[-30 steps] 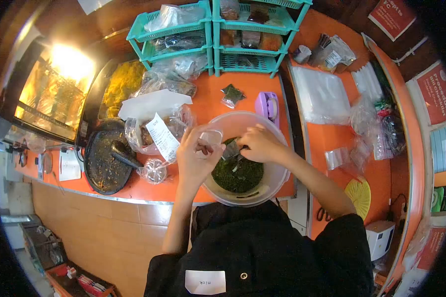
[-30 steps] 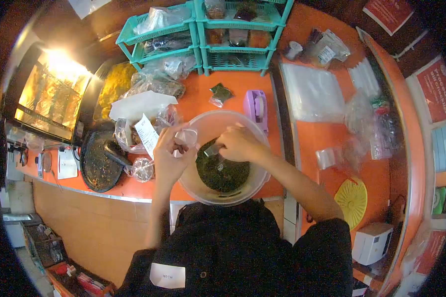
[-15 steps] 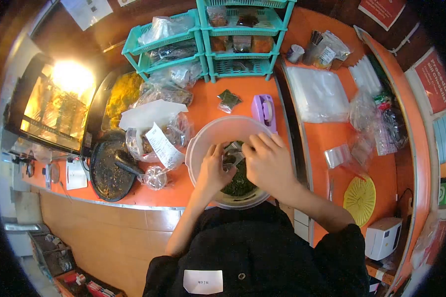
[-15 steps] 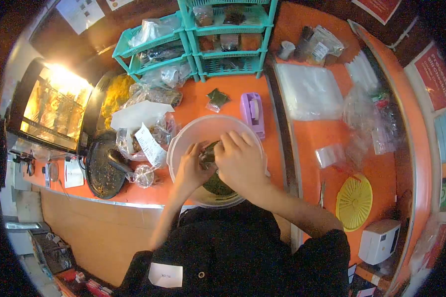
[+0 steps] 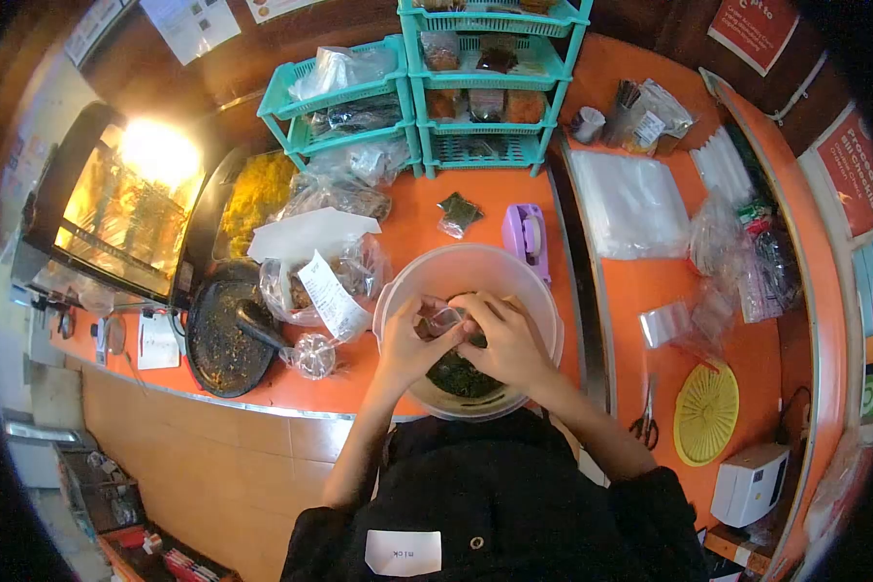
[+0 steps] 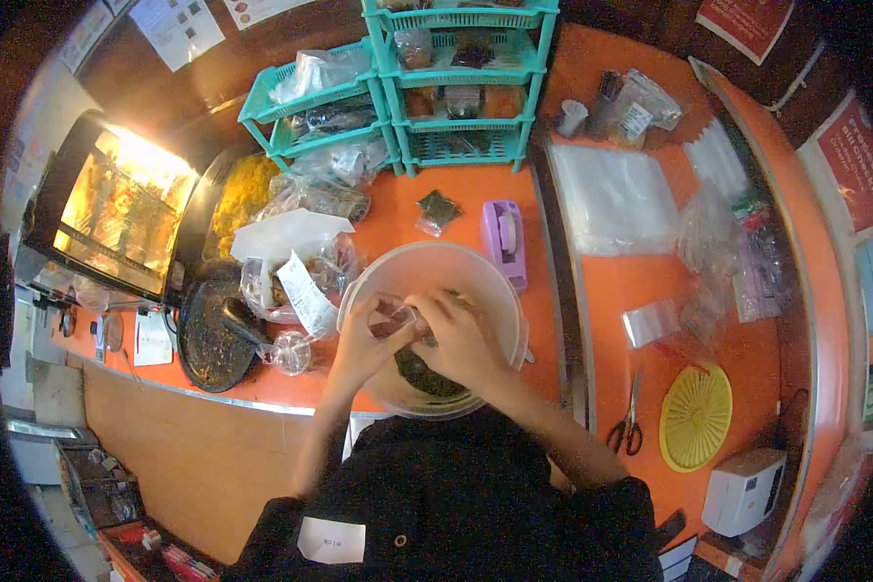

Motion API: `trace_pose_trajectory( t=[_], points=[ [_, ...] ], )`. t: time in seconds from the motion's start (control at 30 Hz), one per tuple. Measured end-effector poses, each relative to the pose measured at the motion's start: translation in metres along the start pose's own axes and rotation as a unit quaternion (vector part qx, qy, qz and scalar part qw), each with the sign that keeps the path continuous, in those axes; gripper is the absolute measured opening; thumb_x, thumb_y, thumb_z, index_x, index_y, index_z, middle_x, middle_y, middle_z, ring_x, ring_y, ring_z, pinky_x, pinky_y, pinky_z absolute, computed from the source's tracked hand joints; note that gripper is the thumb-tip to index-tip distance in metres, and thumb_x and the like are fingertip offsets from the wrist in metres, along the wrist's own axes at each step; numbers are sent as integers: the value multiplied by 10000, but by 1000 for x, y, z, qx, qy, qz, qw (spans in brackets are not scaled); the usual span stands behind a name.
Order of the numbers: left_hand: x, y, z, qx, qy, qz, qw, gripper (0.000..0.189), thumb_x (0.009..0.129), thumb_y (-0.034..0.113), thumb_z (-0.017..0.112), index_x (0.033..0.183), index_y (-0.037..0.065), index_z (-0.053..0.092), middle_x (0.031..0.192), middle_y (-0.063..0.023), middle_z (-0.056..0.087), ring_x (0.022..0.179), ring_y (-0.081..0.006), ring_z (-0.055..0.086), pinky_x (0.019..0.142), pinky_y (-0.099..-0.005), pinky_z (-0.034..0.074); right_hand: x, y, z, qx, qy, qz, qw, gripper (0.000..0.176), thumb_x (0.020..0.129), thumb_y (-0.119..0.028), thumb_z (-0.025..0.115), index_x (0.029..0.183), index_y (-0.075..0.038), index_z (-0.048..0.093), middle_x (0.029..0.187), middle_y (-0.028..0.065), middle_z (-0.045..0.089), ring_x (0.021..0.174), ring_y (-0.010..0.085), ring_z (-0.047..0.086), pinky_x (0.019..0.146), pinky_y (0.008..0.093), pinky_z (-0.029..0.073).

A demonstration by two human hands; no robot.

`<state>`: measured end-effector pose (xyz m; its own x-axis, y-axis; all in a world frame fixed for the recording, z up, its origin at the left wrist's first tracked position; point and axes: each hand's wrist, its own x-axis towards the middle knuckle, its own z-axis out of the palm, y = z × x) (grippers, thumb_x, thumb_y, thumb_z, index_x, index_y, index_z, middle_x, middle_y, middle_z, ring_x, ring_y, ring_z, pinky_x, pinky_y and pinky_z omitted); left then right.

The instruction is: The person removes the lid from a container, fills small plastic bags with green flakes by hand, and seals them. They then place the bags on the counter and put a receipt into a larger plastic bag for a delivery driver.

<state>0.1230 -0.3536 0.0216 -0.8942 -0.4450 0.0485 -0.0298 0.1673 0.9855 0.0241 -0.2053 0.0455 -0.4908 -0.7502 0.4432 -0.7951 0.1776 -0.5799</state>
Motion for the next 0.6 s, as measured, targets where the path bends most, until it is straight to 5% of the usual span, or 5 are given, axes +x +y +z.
trace_pose_trajectory(
  t=[0.23, 0.33, 0.6],
  points=[
    [-11, 10, -19, -138, 22, -38, 989, 86, 930, -16, 674, 988, -32, 613, 909, -126, 717, 834, -177, 720, 744, -283, 592, 5, 4, -11, 157, 66, 10, 985, 106, 867, -66, 749, 924, -18, 674, 825, 82, 669, 746, 215, 645, 705, 327, 496],
    [-12, 19, -13, -114, 68, -28, 991, 22, 944, -54, 642, 952, -39, 627, 833, -67, 679, 710, -156, 698, 683, -243, 576, 6, 7, -11, 154, 72, -11, 985, 79, 910, -102, 697, 920, -50, 640, 818, 87, 638, 700, 255, 628, 725, 358, 473],
    [-11, 22, -4, 97, 135, 113, 980, 140, 859, -109, 640, 937, 5, 618, 862, -73, 631, 689, -161, 659, 578, -266, 499, 9, -5, -10, 122, 52, -2, 991, 98, 878, -61, 715, 929, -41, 634, 813, 85, 640, 743, 231, 625, 771, 346, 461]
  ],
)
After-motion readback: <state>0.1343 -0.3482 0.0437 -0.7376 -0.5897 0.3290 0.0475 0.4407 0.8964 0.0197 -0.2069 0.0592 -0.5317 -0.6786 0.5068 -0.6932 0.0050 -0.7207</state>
